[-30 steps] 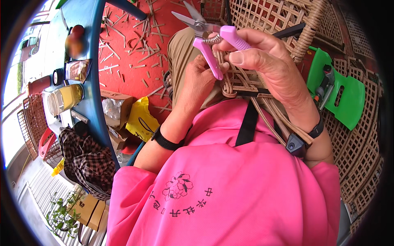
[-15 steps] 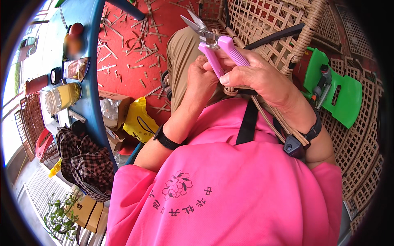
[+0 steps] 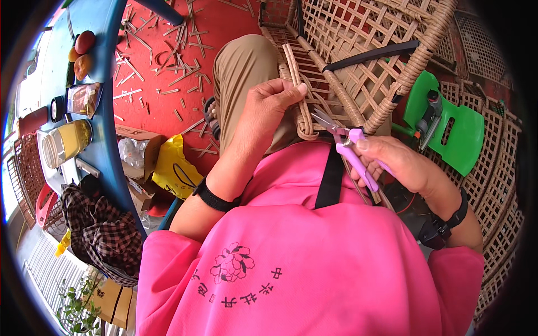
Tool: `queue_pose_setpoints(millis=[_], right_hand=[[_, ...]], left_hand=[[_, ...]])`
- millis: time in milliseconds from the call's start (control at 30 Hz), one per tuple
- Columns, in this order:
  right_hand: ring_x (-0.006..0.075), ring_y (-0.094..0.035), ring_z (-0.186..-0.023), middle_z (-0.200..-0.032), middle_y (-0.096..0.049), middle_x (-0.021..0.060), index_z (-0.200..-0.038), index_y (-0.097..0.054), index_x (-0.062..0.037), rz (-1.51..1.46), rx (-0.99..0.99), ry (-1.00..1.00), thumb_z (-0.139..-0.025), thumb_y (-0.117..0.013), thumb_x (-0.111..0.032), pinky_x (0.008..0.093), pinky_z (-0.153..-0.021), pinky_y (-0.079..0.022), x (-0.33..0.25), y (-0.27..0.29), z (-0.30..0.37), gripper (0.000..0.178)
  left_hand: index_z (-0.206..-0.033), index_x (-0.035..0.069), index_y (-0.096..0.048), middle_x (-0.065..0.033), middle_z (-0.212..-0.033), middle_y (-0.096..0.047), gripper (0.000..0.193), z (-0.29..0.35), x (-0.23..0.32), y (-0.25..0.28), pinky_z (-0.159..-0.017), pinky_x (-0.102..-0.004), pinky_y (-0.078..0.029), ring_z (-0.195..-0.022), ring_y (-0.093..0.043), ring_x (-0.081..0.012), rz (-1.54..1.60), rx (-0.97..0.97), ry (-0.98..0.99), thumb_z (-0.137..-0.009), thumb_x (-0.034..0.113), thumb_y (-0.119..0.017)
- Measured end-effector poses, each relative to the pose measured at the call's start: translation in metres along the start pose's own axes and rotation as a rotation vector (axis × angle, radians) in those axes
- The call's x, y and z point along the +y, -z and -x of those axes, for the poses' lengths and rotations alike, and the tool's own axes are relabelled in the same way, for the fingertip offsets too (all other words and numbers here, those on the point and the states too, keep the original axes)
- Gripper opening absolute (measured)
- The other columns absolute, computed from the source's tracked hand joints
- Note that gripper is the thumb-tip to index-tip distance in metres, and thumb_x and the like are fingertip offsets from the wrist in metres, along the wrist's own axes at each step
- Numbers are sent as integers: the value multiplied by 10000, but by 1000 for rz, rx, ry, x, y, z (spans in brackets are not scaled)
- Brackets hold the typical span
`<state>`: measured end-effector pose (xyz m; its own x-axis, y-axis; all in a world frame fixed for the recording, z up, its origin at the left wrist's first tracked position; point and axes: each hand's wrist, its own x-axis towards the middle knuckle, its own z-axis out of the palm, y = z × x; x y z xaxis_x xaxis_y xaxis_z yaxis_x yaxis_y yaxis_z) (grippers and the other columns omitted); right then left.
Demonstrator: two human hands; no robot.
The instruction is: Weaving and securing bamboo/wicker strips onto a furniture frame using staple guns and scissors.
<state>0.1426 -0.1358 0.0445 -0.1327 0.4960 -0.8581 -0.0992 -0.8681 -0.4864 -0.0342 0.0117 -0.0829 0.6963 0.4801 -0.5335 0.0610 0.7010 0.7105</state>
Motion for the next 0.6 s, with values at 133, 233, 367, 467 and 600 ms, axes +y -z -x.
queue_pose_setpoints(millis=[133,233,367,467,600], right_hand=[[115,-552,-620,-718,-588,37,-829,-584,-38,71,32,-19,-1003,-404,-478,271,-624,-460,-6,-6,1,506],[113,-513,-587,-663,-536,28,-764,-550,-37,111,-39,-27,-1006,-403,-467,280,-610,-440,-16,-6,-1,515],[113,-491,-567,-629,-504,26,-716,-515,-35,165,-48,-24,-1011,-393,-467,289,-599,-426,-26,-7,-5,537],[116,-487,-572,-630,-495,24,-711,-513,-27,211,-45,-35,-1012,-394,-468,287,-607,-424,-29,-9,-7,547],[108,-487,-592,-672,-510,25,-773,-527,-13,184,-18,-48,-1011,-396,-470,279,-614,-419,-29,-13,-5,531]], left_hand=[[-786,56,-653,7,-797,-640,159,0,2,2,-745,-226,-413,-773,-541,-62,26,-5,20,-922,137,-662],[-800,51,-661,1,-808,-651,142,1,4,3,-757,-226,-412,-787,-545,-66,35,-11,17,-915,135,-669],[-827,45,-673,-1,-832,-662,120,2,8,2,-769,-225,-412,-809,-555,-70,50,6,11,-908,133,-677],[-832,40,-675,-4,-846,-667,120,6,11,1,-783,-229,-418,-825,-563,-71,89,11,-26,-906,133,-679],[-818,33,-668,-6,-848,-668,139,7,11,1,-800,-231,-424,-833,-568,-66,117,14,-37,-909,137,-678]])
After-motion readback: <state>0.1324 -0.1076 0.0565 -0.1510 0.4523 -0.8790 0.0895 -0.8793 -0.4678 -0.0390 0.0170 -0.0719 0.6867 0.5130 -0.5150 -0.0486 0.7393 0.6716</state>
